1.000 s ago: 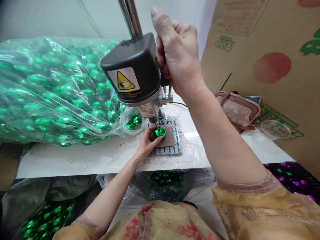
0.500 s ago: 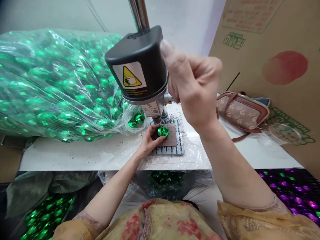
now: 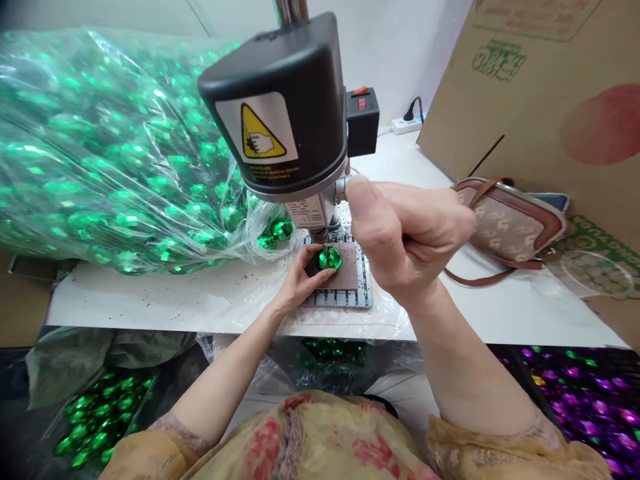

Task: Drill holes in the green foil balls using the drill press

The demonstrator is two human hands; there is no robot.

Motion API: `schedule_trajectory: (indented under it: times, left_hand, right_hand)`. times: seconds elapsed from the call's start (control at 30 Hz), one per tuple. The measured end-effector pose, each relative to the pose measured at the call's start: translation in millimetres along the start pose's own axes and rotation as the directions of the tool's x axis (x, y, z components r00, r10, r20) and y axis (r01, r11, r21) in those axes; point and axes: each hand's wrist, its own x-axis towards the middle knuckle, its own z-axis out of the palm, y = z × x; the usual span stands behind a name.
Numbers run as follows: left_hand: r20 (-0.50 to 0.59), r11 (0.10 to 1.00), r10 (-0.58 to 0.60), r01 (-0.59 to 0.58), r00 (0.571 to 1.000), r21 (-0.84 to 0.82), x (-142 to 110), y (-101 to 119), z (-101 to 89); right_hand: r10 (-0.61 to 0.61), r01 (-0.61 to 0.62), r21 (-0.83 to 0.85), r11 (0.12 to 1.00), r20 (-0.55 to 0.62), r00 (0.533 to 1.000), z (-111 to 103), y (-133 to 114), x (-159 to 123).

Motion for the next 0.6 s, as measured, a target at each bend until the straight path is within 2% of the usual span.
schedule_trajectory:
  times: [0.13, 0.33, 0.5, 0.6]
  left_hand:
    - [0.016, 1.000, -0.004, 0.004, 1.000, -0.016, 0, -1, -0.5]
    - [0.017, 1.000, 0.018, -0.018, 1.000, -0.004, 0, -3, -0.7]
    - [0.013, 1.000, 0.014, -0.014, 1.000, 0.004, 0, -5, -0.9]
    - [0.010, 1.000, 0.017, -0.017, 1.000, 0.010, 0, -6, -1.2]
  right_hand:
    - [-0.049, 0.050, -0.024, 0.998, 0.040, 0.998, -2, 3, -3]
    - [-0.187, 0.186, 0.015, 0.982, 0.030, 0.982, 1, 10, -5]
    - [-0.224, 0.225, -0.052, 0.973, 0.012, 0.974, -1, 18, -12]
    - [-0.274, 0.274, -0.024, 0.961, 0.006, 0.962, -2, 24, -15]
